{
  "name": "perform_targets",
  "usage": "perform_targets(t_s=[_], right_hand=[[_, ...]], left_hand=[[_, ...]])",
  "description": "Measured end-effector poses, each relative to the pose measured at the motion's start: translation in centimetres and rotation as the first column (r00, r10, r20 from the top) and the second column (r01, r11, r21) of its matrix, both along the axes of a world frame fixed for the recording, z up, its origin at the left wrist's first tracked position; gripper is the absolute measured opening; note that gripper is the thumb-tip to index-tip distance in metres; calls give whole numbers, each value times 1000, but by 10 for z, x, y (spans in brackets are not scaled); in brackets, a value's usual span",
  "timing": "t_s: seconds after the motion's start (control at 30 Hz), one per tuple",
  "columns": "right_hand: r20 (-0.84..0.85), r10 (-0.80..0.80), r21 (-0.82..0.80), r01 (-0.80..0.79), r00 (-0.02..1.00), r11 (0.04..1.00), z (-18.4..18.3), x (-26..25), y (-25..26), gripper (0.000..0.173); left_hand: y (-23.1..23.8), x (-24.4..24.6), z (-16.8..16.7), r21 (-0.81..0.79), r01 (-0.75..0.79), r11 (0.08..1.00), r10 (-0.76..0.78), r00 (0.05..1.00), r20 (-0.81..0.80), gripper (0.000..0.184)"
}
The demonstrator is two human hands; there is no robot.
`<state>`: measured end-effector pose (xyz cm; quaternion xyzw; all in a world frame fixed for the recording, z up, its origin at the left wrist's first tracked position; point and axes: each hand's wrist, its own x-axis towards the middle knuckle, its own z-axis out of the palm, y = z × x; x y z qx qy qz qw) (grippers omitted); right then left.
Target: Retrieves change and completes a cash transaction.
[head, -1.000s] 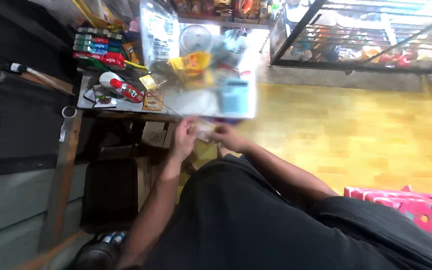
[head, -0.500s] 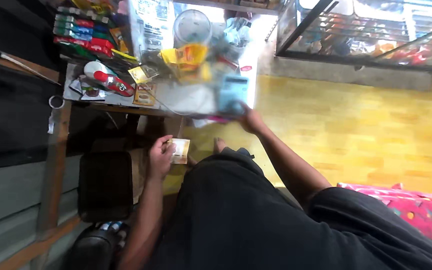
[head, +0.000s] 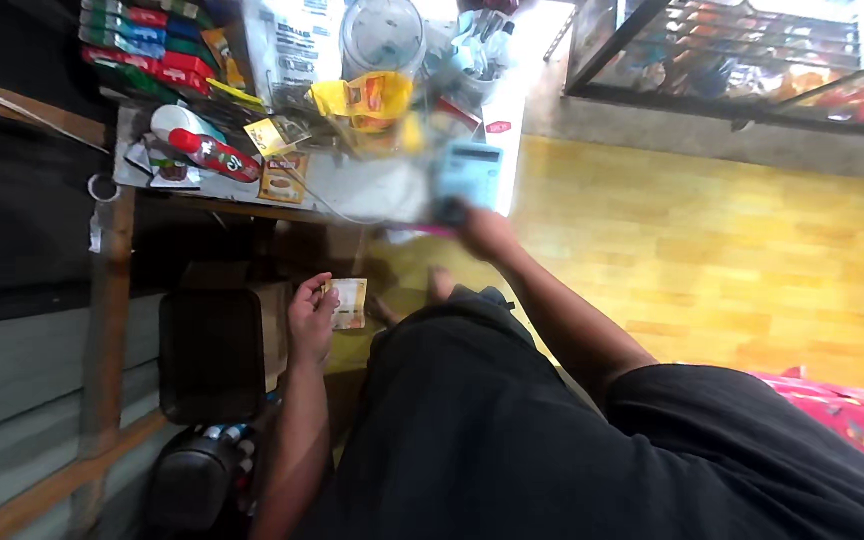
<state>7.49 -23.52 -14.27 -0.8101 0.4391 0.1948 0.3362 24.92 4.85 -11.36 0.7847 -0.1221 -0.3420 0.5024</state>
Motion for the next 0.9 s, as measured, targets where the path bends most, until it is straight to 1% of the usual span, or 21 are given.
perform_targets(t_s=[0.17,0.2,0.27,0.4,0.47,0.53,0.6,0.63,0.7,0.73,0.77,0.8,0.83,0.9], right_hand=[[-3,41,14,-40,999,999,6,-3,8,58],[-2,64,35,-64,998,997,4,-6,11,57],[6,87,41,-87,996,995,-2,-12,14,59],[66,-20,-27,22,998,999,9,-30,11,53],[59,-64,-56,67,996,996,13,-44,7,53],[11,-57,-45,58,998,997,6,-56,5,53],[3,-48,-31,48,999,998,7,-59,6,53],[11,-52,-19,52,999,998,11,-57,9,51],[105,-69,12,68,992,998,17,-50,22,50],[168,-63,46,56,984,997,16,-44,30,50],[233,-50,115,23,971,993,15,-35,38,49],[293,-40,223,-27,955,974,16,-25,45,49],[349,-34,337,-92,937,937,20,-14,53,47],[423,-77,560,-193,903,806,32,8,67,44]], left_hand=[[-4,0,0,12,3,1000,-3,1000,9,30],[-5,0,-1,9,5,1000,-5,1000,6,30],[-7,0,-2,2,19,1000,-19,1000,5,30],[-10,1,-2,-17,58,998,-57,998,23,31],[-14,1,-2,-18,70,997,-69,997,25,33],[-18,-1,-2,-18,80,997,-79,997,19,34],[-23,-3,-1,-24,98,995,-98,995,16,35],[-25,-4,0,-25,114,993,-114,993,15,36],[-29,-7,2,-20,151,988,-151,988,-1,39],[-31,-8,3,-16,165,986,-165,986,-26,41],[-33,-10,3,-12,174,985,-175,983,-48,42],[-35,-12,3,-15,181,983,-182,981,-63,43],[-37,-14,4,-22,185,982,-186,980,-75,44],[-40,-19,7,-37,182,983,-184,978,-98,46]])
